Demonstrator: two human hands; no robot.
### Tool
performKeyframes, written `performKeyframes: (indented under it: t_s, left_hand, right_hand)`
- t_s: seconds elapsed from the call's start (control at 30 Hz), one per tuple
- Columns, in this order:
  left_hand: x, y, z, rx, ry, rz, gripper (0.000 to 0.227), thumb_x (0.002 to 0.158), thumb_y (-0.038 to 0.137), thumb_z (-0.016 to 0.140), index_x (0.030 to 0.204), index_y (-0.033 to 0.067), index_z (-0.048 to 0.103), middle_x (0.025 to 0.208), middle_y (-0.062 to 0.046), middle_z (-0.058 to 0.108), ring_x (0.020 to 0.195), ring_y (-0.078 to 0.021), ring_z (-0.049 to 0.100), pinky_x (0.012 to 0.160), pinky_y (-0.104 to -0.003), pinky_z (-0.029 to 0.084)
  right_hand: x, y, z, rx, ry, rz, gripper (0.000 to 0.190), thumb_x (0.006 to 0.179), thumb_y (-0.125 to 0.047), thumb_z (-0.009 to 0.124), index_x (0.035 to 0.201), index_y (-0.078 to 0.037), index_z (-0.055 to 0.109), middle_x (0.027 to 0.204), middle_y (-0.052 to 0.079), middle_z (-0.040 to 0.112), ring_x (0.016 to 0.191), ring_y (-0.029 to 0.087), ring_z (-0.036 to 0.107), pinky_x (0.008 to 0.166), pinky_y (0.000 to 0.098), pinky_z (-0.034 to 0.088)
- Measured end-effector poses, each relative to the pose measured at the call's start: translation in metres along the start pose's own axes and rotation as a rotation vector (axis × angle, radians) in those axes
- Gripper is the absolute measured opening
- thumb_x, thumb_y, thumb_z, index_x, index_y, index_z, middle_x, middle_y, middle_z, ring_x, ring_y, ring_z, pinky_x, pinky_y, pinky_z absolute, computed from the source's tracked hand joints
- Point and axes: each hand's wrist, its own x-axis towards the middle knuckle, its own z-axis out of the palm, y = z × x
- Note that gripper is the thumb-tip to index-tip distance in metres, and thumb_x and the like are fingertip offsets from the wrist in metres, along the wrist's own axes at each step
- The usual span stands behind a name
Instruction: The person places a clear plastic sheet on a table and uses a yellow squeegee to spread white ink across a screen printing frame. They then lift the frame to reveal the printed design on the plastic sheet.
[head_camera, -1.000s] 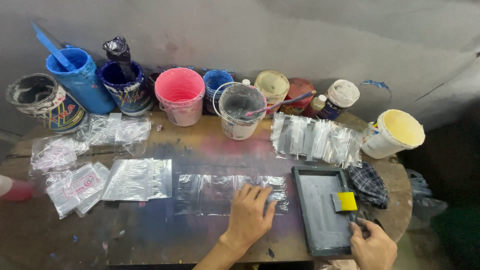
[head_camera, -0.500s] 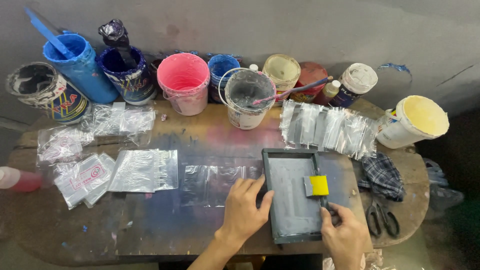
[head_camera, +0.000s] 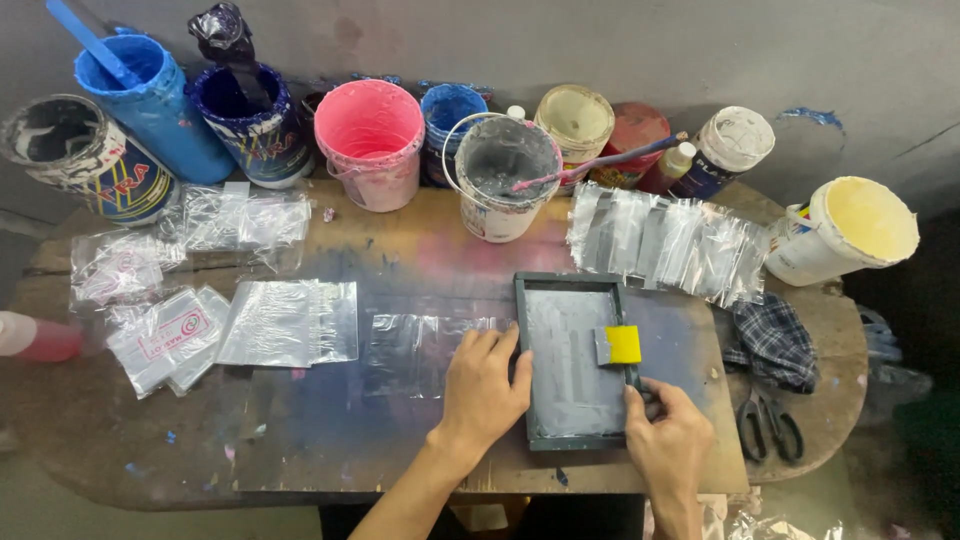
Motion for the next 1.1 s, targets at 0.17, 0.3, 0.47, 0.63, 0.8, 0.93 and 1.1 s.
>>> performKeyframes:
  t_s: [0.17,0.3,0.47,0.63,0.8,0.93,1.1]
  left_hand:
    - [0.005,-0.002,0.002,0.024,-0.011,0.009,0.042,0.096,0.022,0.060,0.125,-0.0063,0.068,0.091,-0.014,0.071,0.091,-0.0328,0.060,0.092,-0.048,0.052]
    - [0.009,-0.002,0.001,0.041,-0.044,-0.005,0.042,0.097,0.022,0.058,0.127,-0.0063,0.067,0.097,-0.015,0.072,0.095,-0.0329,0.060,0.087,-0.046,0.054]
    - [0.007,-0.005,0.005,0.058,-0.029,0.020,0.041,0.096,0.021,0.060,0.126,-0.0067,0.067,0.092,-0.015,0.071,0.090,-0.0320,0.059,0.084,-0.044,0.054]
    - [0.006,-0.007,0.007,0.059,-0.023,0.026,0.042,0.096,0.020,0.060,0.125,-0.0079,0.067,0.093,-0.016,0.071,0.091,-0.0346,0.060,0.092,-0.047,0.052]
    - [0.003,-0.011,0.010,0.049,-0.059,0.001,0.043,0.097,0.021,0.058,0.127,-0.0079,0.066,0.099,-0.016,0.072,0.095,-0.0323,0.060,0.093,-0.046,0.052]
    - [0.000,-0.010,0.009,0.019,-0.086,-0.043,0.043,0.098,0.022,0.058,0.130,-0.0067,0.064,0.099,-0.016,0.071,0.095,-0.0352,0.060,0.101,-0.052,0.048]
    - [-0.003,-0.009,0.007,0.001,-0.076,-0.047,0.041,0.097,0.022,0.058,0.128,-0.0056,0.065,0.099,-0.016,0.071,0.094,-0.0338,0.061,0.102,-0.053,0.048]
  right_hand:
    - [0.001,-0.001,0.002,0.024,0.007,-0.028,0.022,0.087,-0.019,0.076,0.104,-0.005,0.081,0.080,0.005,0.076,0.067,0.015,0.064,0.065,0.0294,0.055]
    - [0.002,0.000,0.005,0.033,0.021,-0.049,0.022,0.087,-0.016,0.077,0.103,-0.003,0.080,0.077,0.006,0.075,0.065,0.015,0.062,0.062,0.0293,0.055]
    - [0.000,-0.003,0.004,0.059,0.017,-0.025,0.022,0.087,-0.016,0.076,0.104,-0.002,0.080,0.076,0.006,0.073,0.064,0.015,0.060,0.062,0.0286,0.054]
    - [0.002,0.001,0.006,0.049,0.016,-0.044,0.023,0.087,-0.017,0.076,0.104,-0.002,0.080,0.077,0.005,0.073,0.063,0.014,0.060,0.062,0.0282,0.054]
    - [0.001,-0.003,0.005,0.055,-0.004,-0.056,0.020,0.088,-0.015,0.076,0.103,-0.002,0.079,0.077,0.006,0.072,0.064,0.015,0.060,0.059,0.0286,0.054]
    - [-0.001,-0.002,0.004,0.041,-0.009,-0.056,0.021,0.089,-0.016,0.075,0.103,-0.002,0.079,0.077,0.006,0.072,0.065,0.015,0.059,0.061,0.0289,0.053]
    - [-0.003,0.004,0.006,0.048,0.017,-0.089,0.020,0.088,-0.015,0.076,0.102,-0.001,0.079,0.078,0.006,0.072,0.064,0.014,0.059,0.062,0.0281,0.054]
